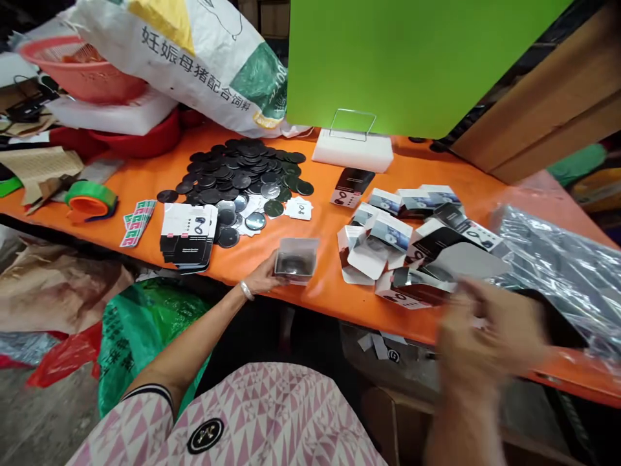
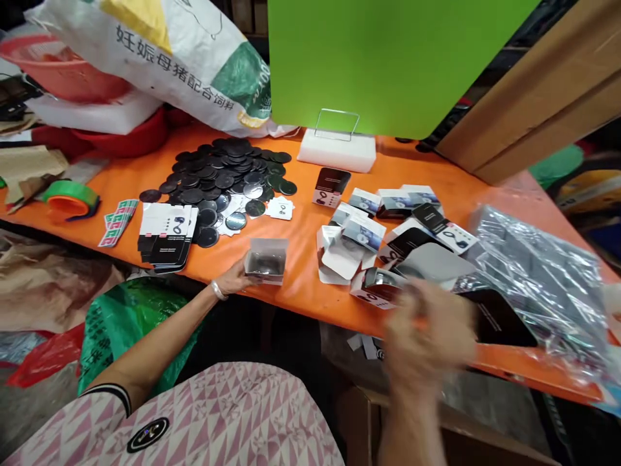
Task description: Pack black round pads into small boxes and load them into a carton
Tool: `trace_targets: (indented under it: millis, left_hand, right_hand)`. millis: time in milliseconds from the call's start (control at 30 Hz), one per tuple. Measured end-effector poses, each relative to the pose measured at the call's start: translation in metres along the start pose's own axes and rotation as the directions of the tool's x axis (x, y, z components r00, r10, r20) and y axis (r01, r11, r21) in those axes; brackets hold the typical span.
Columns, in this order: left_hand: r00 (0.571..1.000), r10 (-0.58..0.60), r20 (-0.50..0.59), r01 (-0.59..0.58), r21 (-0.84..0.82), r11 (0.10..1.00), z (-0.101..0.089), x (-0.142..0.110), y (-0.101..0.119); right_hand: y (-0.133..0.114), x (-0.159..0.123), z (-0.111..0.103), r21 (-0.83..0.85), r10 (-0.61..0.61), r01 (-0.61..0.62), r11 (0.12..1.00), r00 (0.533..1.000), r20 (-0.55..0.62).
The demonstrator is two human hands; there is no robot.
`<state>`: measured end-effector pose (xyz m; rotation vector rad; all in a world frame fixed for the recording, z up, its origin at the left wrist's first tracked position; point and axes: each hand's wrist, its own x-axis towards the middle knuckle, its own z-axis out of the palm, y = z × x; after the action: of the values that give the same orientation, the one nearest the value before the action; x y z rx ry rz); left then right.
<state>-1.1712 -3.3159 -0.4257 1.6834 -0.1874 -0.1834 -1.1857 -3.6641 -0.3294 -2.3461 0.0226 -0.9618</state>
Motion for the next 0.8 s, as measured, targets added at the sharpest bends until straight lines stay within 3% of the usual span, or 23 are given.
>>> trace_targets:
  millis: [67, 133, 200, 233, 333, 433, 500, 567, 633, 700, 733, 800]
  left_hand:
    - [0.998, 0.014, 0.055, -0.015, 0.014, 1.000, -0.001, 0.001, -0.003]
    - [0.997, -0.007, 0.072, 0.004, 0.032, 0.999, -0.002, 0.000, -0.006]
    - [0.997, -0.037, 0.071, 0.034, 0.036, 0.999, -0.003, -0.001, -0.007]
    - [0.997, -0.041, 0.066, 0.038, 0.032, 0.999, -0.003, -0.001, -0.007]
    - [0.997, -0.021, 0.073, 0.019, 0.026, 0.999, -0.003, -0.003, -0.002]
    - [0.991, -0.027, 0.131, 0.027, -0.002, 1.000, -0.014, -0.005, 0.009]
    - [0.993, -0.052, 0.104, 0.058, -0.058, 0.997, -0.032, -0.001, 0.015]
    - [0.995, -0.084, -0.053, 0.082, -0.034, 0.996, -0.057, 0.009, 0.017]
    - [0.954, -0.092, -0.285, 0.141, 0.157, 0.978, -0.083, 0.026, 0.016]
    - [0.888, -0.053, -0.457, 0.272, 0.430, 0.861, -0.101, 0.048, 0.014]
    - [0.874, -0.036, -0.485, 0.336, 0.549, 0.765, -0.105, 0.059, 0.014]
    - [0.888, -0.051, -0.457, 0.405, 0.726, 0.556, -0.106, 0.079, 0.014]
  right_hand:
    - [-0.040, -0.002, 0.061, 0.292, -0.181, 0.099, 0.951, 0.947, 0.266]
    - [-0.066, 0.006, 0.131, 0.375, -0.216, 0.061, 0.925, 0.897, 0.385]
    - [-0.077, 0.020, 0.196, 0.271, -0.151, 0.005, 0.963, 0.841, 0.520]
    - [-0.079, 0.027, 0.223, 0.234, -0.121, -0.009, 0.972, 0.835, 0.536]
    - [-0.079, 0.041, 0.278, 0.107, -0.004, -0.065, 0.992, 0.839, 0.544]
    - [-0.076, 0.042, 0.306, -0.070, 0.165, -0.152, 0.986, 0.821, 0.547]
    - [-0.073, 0.042, 0.315, -0.165, 0.264, -0.206, 0.964, 0.787, 0.558]
    - [-0.068, 0.044, 0.319, -0.219, 0.347, -0.269, 0.938, 0.746, 0.568]
    - [-0.063, 0.044, 0.318, -0.257, 0.412, -0.322, 0.911, 0.716, 0.563]
    - [-0.059, 0.042, 0.311, -0.261, 0.422, -0.331, 0.907, 0.719, 0.552]
    - [-0.059, 0.040, 0.305, -0.249, 0.401, -0.314, 0.916, 0.733, 0.550]
    - [-0.060, 0.032, 0.292, -0.198, 0.320, -0.252, 0.947, 0.775, 0.546]
